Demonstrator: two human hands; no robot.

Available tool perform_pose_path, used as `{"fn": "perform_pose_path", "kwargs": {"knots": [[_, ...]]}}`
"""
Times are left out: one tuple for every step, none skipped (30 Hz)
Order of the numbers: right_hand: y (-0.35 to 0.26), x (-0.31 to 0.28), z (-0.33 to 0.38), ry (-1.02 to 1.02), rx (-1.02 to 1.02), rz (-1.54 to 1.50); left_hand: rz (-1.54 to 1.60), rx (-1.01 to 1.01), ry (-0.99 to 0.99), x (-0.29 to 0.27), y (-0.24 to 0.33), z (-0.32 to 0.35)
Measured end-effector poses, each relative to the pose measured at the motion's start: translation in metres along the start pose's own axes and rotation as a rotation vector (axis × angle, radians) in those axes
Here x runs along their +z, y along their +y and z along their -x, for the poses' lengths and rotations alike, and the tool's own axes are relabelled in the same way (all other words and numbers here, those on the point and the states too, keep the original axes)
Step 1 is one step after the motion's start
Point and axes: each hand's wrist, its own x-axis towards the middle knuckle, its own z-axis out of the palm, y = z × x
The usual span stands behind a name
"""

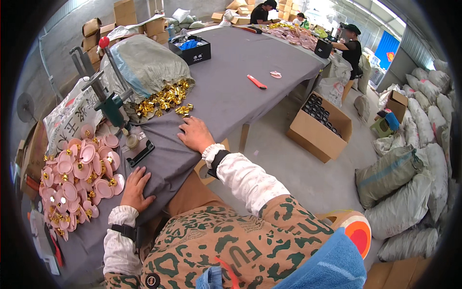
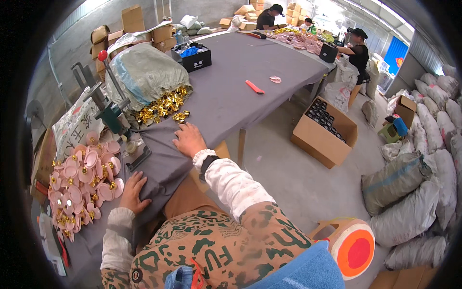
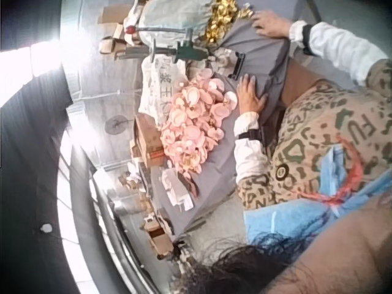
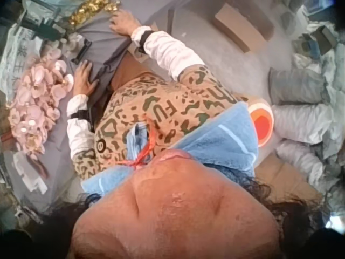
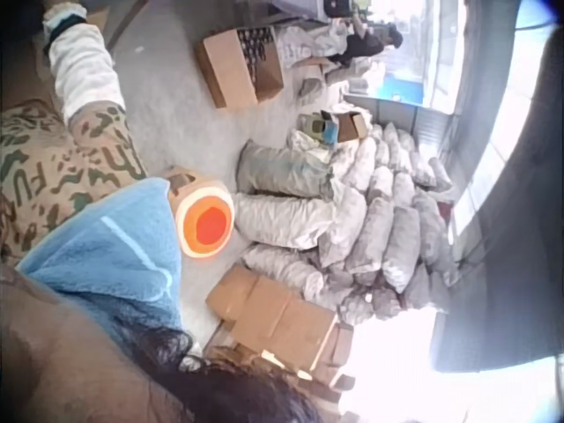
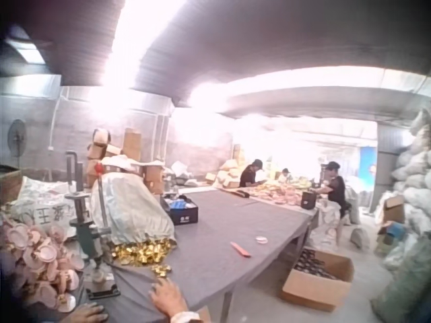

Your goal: Assembling pink plastic discs and gold star pieces using a manual press.

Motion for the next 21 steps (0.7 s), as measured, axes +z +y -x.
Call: {"fn": "perform_pose_path", "kwargs": {"knots": [[0.000,0.001,0.000,0.001,-0.010,-0.005,-0.001,0.009,0.000,0.001,-0.001,0.001],[0.000,0.001,0.000,0.005,-0.023,0.018,-0.003,0.018,0.000,0.001,-0.002,0.001],[-0.001,0.002,0.000,0.009,-0.036,0.042,-0.010,0.010,0.005,0.001,-0.003,0.002],[-0.001,0.002,0.000,0.008,-0.042,0.037,-0.009,0.013,0.000,0.001,-0.002,0.003],[-0.001,0.001,0.000,0.002,-0.045,0.055,-0.009,0.017,-0.006,0.002,-0.002,0.003],[-0.001,0.002,-0.001,-0.003,-0.047,0.072,-0.013,0.012,-0.006,0.001,-0.003,0.004],[0.000,0.002,0.000,-0.003,-0.050,0.069,-0.021,0.016,-0.014,0.000,-0.002,0.003],[0.001,0.002,0.000,0.009,-0.053,0.073,-0.030,0.023,-0.023,0.000,-0.001,0.002],[0.003,0.002,0.000,0.021,-0.054,0.076,-0.033,0.024,-0.025,0.001,-0.001,0.002],[0.003,-0.001,-0.001,0.030,-0.044,0.077,-0.059,0.038,-0.035,0.003,-0.002,-0.001],[0.003,-0.003,-0.001,-0.011,-0.047,0.091,-0.085,0.055,-0.046,0.004,-0.003,-0.004],[0.002,-0.005,0.000,-0.051,-0.047,0.104,-0.090,0.072,-0.052,0.006,-0.004,-0.001],[0.002,-0.005,-0.001,-0.035,-0.019,0.109,-0.117,0.047,-0.069,0.007,-0.003,0.002],[-0.001,0.000,-0.001,-0.031,-0.038,0.087,-0.143,0.024,-0.087,0.005,-0.001,0.003],[0.002,0.002,0.000,-0.028,-0.056,0.065,-0.142,0.001,-0.127,0.002,0.002,0.003],[0.000,0.000,0.001,-0.018,-0.039,0.064,-0.147,0.018,-0.136,0.001,0.003,0.005],[-0.001,-0.003,0.002,-0.018,-0.045,0.055,-0.133,0.018,-0.125,0.002,0.003,0.005],[-0.002,-0.005,0.002,-0.021,-0.052,0.046,-0.117,0.016,-0.113,0.002,0.003,0.003],[0.000,-0.008,0.003,-0.008,-0.048,0.039,-0.112,0.018,-0.117,0.000,0.005,-0.001],[0.002,-0.008,0.004,-0.005,-0.032,0.040,-0.112,0.031,-0.126,0.000,0.006,-0.003],[0.004,-0.007,0.004,0.007,-0.033,0.034,-0.110,0.029,-0.124,0.000,0.006,-0.006]]}}
